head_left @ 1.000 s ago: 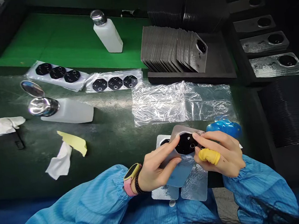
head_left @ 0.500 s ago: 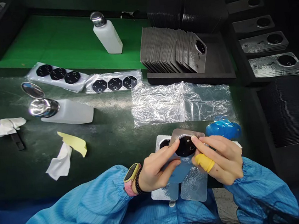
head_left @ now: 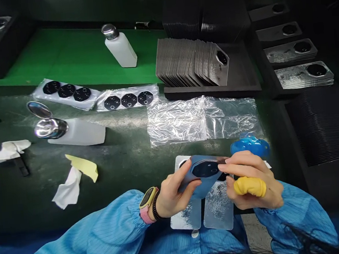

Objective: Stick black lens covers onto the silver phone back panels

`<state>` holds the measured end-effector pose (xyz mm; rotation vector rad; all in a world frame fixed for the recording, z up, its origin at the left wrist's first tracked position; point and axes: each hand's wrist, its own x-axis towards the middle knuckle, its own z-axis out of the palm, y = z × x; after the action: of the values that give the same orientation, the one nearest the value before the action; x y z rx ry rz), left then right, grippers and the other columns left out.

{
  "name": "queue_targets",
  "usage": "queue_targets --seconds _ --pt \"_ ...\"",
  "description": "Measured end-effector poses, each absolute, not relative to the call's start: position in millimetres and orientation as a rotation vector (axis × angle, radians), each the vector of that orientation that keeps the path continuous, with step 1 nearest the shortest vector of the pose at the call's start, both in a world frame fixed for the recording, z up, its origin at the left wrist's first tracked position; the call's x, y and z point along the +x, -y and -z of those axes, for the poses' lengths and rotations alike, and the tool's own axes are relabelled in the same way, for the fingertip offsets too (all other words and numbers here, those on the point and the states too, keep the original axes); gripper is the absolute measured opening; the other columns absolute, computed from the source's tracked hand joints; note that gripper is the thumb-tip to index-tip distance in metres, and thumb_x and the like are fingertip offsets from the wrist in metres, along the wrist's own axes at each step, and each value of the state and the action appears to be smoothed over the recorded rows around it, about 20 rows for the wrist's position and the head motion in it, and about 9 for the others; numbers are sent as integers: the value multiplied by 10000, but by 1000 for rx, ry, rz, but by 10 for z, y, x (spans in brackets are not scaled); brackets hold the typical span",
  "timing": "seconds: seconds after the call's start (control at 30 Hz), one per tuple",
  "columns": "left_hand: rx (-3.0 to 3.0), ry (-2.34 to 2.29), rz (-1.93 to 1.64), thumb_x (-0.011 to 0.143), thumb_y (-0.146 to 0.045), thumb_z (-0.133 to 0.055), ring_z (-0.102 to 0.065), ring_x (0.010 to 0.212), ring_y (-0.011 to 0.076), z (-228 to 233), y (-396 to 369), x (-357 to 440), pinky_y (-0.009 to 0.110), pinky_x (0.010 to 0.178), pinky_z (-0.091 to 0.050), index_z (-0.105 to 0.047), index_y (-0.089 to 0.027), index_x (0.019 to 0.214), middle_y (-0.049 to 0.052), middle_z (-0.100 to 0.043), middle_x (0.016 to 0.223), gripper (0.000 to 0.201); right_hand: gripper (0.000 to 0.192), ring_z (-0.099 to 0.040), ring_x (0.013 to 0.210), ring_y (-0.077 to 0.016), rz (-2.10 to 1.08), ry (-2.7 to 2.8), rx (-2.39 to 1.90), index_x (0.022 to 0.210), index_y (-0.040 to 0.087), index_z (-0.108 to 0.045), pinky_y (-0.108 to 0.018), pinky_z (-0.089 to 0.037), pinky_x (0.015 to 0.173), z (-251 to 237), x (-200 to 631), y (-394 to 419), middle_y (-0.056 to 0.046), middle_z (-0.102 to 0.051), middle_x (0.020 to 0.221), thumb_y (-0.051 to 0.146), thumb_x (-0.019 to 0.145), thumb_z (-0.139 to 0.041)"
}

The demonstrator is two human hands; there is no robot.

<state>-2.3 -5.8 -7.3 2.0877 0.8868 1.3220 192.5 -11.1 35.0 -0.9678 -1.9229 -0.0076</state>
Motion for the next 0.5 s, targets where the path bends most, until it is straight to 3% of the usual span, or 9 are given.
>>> queue_targets --seconds 0.13,0.5 --pt "2102 -892 -1335 984 -296 -524 -716 563 146 61 47 -17 182 477 -582 -231 -299 1537 73 -770 1007 626 163 -653 761 -194 -87 1909 -943 1046 142 -611 -313 -613 623 -408 1931 107 -65 -706 819 62 919 -544" --pt "2074 -920 -1356 920 -189 -622 -737 629 145 19 62 -22 165 565 -607 -317 -307 1507 66 -766 1037 672 193 -645 844 -209 -124 1807 -947 920 149 -574 -342 -589 667 -391 1867 72 -91 -720 904 -29 848 -597"
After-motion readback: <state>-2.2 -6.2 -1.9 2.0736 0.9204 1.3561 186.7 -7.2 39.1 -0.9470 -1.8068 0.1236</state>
